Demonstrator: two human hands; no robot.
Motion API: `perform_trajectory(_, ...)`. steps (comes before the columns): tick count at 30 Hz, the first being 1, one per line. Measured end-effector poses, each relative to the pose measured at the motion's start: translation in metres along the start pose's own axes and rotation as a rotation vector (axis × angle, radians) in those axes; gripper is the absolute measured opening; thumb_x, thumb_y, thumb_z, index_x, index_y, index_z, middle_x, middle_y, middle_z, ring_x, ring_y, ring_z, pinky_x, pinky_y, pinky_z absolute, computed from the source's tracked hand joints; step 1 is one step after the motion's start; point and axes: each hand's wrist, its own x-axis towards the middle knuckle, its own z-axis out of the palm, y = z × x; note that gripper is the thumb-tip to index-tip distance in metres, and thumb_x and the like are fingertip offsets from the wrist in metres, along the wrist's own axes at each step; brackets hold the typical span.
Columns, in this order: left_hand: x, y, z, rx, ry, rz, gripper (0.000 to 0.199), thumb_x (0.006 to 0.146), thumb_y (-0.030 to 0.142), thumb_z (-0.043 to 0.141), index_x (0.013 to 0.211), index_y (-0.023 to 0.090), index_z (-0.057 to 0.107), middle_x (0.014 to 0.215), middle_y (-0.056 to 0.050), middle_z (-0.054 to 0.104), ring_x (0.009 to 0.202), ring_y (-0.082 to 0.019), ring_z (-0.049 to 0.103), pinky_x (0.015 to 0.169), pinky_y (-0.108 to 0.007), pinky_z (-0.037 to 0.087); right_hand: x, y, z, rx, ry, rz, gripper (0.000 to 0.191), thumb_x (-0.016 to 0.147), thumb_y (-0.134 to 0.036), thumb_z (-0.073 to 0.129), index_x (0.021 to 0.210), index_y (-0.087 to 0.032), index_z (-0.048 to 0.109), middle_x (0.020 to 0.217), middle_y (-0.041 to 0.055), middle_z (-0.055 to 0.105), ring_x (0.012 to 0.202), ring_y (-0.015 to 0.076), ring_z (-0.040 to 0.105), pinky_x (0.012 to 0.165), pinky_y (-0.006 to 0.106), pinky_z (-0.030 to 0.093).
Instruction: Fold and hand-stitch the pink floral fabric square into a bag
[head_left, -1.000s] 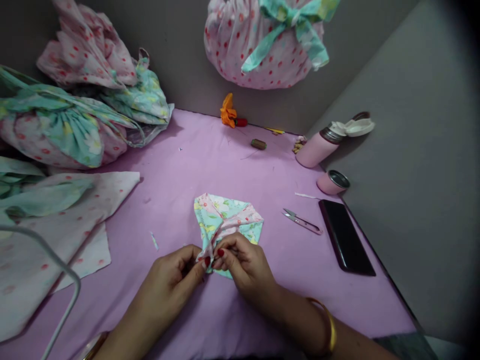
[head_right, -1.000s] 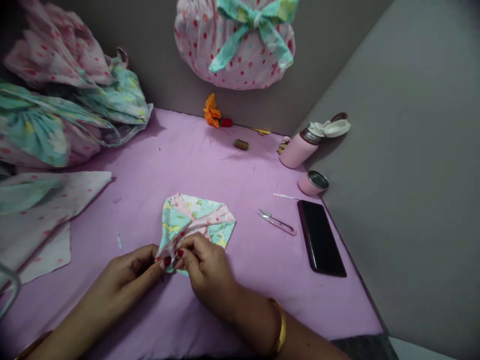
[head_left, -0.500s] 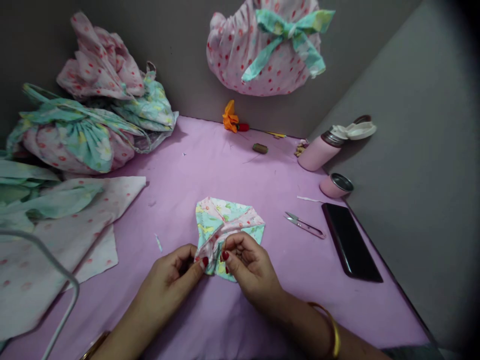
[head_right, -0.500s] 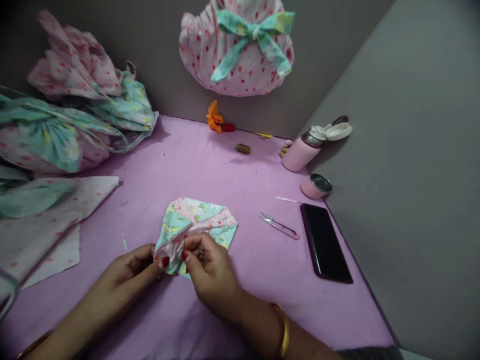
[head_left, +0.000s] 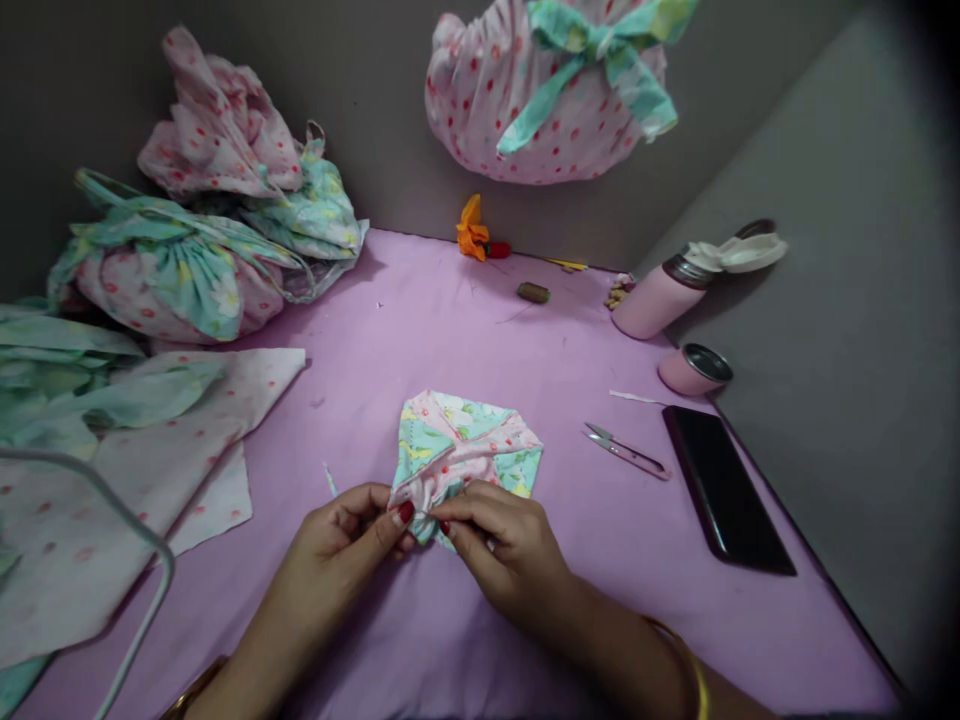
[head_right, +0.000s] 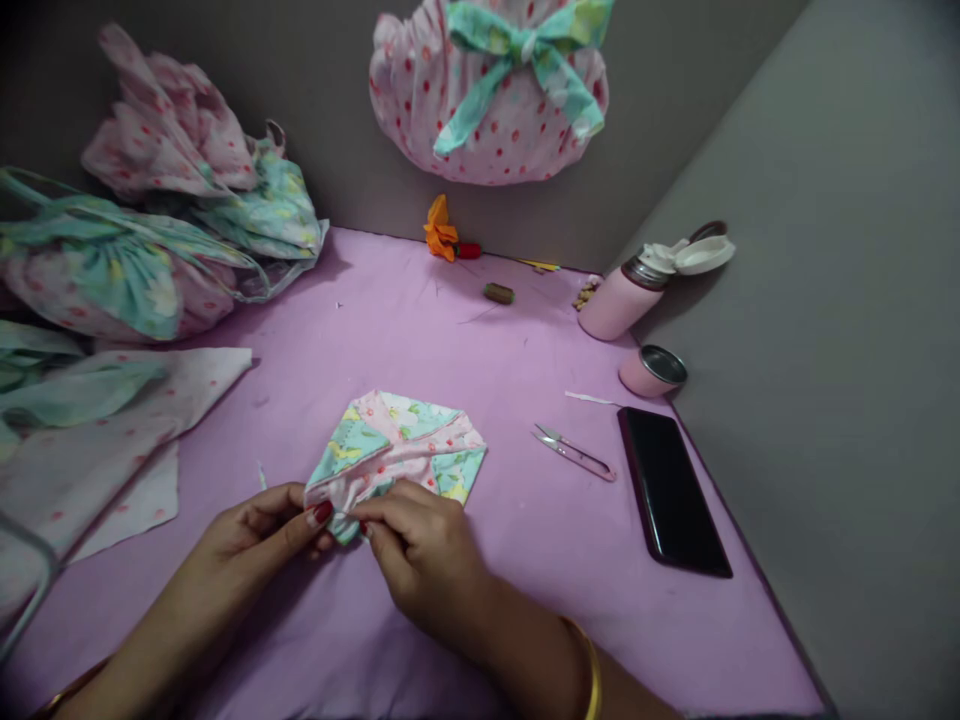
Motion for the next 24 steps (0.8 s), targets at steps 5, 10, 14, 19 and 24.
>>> perform_trajectory(5,-0.0008,0.0005,-0.0005,0.014,0.009,0.001,0.014,0.076,0.028,0.058,0.067,0.018,0.060,0.061,0.002,0.057,0.062,-0.013,0.052,0.062,-0.024,0.042,-0.0001,0.0008,0.0002,-0.019,-0.022,-0.040,0.026,0.082,-0.007,0.045,0.095,-0.018,0.064,0.075,0.0045,0.062,0.069,0.0147,0.056,0.061,0.027,0.047)
perform_trajectory(10,-0.0008,0.0006,-0.0001,0.035,0.015,0.007,0.013,0.076,0.028,0.058,0.068,0.018,0.061,0.063,0.002,0.058,0.064,-0.014,0.053,0.064,-0.024,0.043,-0.0011,0.0024,0.0007,-0.031,-0.034,-0.038,0.027,0.081,-0.006,0.044,0.097,-0.018,0.064,0.075,0.0045,0.061,0.068,0.0147,0.056,0.061,0.027,0.046)
perform_trajectory(14,0.0003,-0.0012,-0.0004,0.060,0.026,0.023,0.013,0.077,0.029,0.057,0.070,0.019,0.062,0.065,0.001,0.061,0.067,-0.015,0.055,0.065,-0.025,0.044,-0.0024,0.0040,0.0007,-0.052,-0.045,-0.039,0.029,0.081,-0.006,0.043,0.099,-0.018,0.063,0.074,0.0042,0.061,0.067,0.0148,0.055,0.060,0.027,0.046)
perform_trajectory(19,0.0008,-0.0032,-0.0016,0.072,0.013,0.039,0.013,0.078,0.029,0.057,0.071,0.019,0.062,0.066,0.002,0.061,0.068,-0.015,0.055,0.067,-0.025,0.044,-0.0027,0.0030,0.0005,-0.049,-0.054,-0.032,0.029,0.081,-0.007,0.043,0.099,-0.017,0.064,0.071,0.0044,0.059,0.065,0.0147,0.055,0.058,0.027,0.045)
perform_trajectory(24,-0.0015,-0.0030,-0.0014,0.103,0.013,0.041,0.011,0.079,0.028,0.056,0.074,0.020,0.061,0.069,0.002,0.062,0.070,-0.015,0.056,0.068,-0.024,0.044,-0.0024,0.0006,-0.0002,-0.045,-0.062,-0.024,0.030,0.081,-0.005,0.043,0.099,-0.016,0.064,0.072,0.0046,0.060,0.066,0.0142,0.055,0.060,0.026,0.046)
